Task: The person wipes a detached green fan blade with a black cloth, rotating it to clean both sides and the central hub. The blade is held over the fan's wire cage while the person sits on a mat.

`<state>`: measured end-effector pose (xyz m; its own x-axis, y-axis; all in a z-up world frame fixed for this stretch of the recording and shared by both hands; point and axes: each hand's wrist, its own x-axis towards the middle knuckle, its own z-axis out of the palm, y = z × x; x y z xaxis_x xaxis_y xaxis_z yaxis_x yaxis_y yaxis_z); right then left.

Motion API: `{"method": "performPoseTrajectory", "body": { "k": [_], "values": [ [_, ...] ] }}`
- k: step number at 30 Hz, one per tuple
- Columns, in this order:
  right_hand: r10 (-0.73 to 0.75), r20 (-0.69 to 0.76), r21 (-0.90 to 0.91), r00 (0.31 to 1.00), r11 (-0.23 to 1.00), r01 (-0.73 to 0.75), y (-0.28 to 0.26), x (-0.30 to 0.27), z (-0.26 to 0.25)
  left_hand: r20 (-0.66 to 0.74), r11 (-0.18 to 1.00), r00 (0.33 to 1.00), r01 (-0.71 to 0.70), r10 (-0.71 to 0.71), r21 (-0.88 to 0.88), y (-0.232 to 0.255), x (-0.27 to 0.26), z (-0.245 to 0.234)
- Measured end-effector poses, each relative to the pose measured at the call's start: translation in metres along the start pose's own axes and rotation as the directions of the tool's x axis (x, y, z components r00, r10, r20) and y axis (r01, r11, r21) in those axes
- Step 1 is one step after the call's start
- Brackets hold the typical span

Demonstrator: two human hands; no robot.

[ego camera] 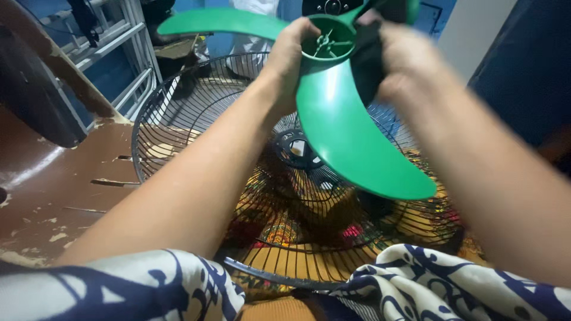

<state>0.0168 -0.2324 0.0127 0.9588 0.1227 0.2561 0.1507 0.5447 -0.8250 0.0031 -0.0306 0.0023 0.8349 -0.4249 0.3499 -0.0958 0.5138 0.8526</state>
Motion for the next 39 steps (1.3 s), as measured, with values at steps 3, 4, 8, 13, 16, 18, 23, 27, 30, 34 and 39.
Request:
{"method": "performPoseTrajectory", "body": {
  "k": [3,4,8,13,16,18,23,27,30,34,39],
  "values": [
    [0.127,-0.173,0.373,0.977,0.926,-0.055,0.024,-0.003,-0.001,-0.070,0.995,0.993,0.095,-0.092,0.040,-0.004,-0.009,-0.006],
    [0.112,-0.242,0.212,0.964,0.975,-0.060,0.025,-0.005,-0.004,-0.040,0.992,0.994,0.108,-0.105,0.062,-0.006,-0.013,-0.007],
    [0.057,-0.478,-0.246,0.877,0.949,-0.196,-0.021,-0.001,-0.019,0.026,0.959,0.976,0.206,-0.215,0.193,-0.013,-0.026,0.001],
    [-0.098,-0.437,-0.682,0.894,0.685,-0.258,-0.048,0.000,-0.046,0.141,0.943,0.953,0.228,-0.267,0.244,-0.020,-0.018,0.005],
    [-0.076,-0.361,-0.831,0.930,0.480,-0.283,-0.035,-0.017,-0.050,0.027,0.925,0.967,0.234,-0.253,0.298,-0.021,-0.019,-0.004],
    [0.092,-0.409,-0.724,0.908,0.573,-0.384,-0.023,-0.029,-0.048,-0.038,0.916,0.973,0.229,-0.229,0.330,-0.025,-0.019,-0.008],
    [0.078,-0.446,-0.724,0.891,0.553,-0.411,-0.002,-0.038,-0.034,-0.199,0.880,0.942,0.326,-0.271,0.347,-0.032,-0.017,-0.004],
    [-0.065,-0.461,-0.818,0.885,0.418,-0.396,-0.003,-0.018,-0.044,-0.151,0.920,0.955,0.288,-0.256,0.264,-0.028,-0.016,-0.007],
    [-0.172,-0.499,-0.771,0.849,0.536,-0.344,-0.020,0.000,-0.060,-0.053,0.946,0.962,0.274,-0.268,0.172,-0.023,-0.018,-0.016],
    [-0.144,-0.242,-0.737,0.959,0.670,-0.086,-0.031,0.006,-0.074,0.017,0.980,0.984,0.177,-0.179,0.089,-0.016,-0.013,-0.018],
    [-0.352,-0.161,-0.671,0.922,0.724,0.160,0.027,-0.021,-0.035,-0.088,0.975,0.972,0.222,-0.220,0.017,-0.013,-0.012,-0.015]
  ]
}}
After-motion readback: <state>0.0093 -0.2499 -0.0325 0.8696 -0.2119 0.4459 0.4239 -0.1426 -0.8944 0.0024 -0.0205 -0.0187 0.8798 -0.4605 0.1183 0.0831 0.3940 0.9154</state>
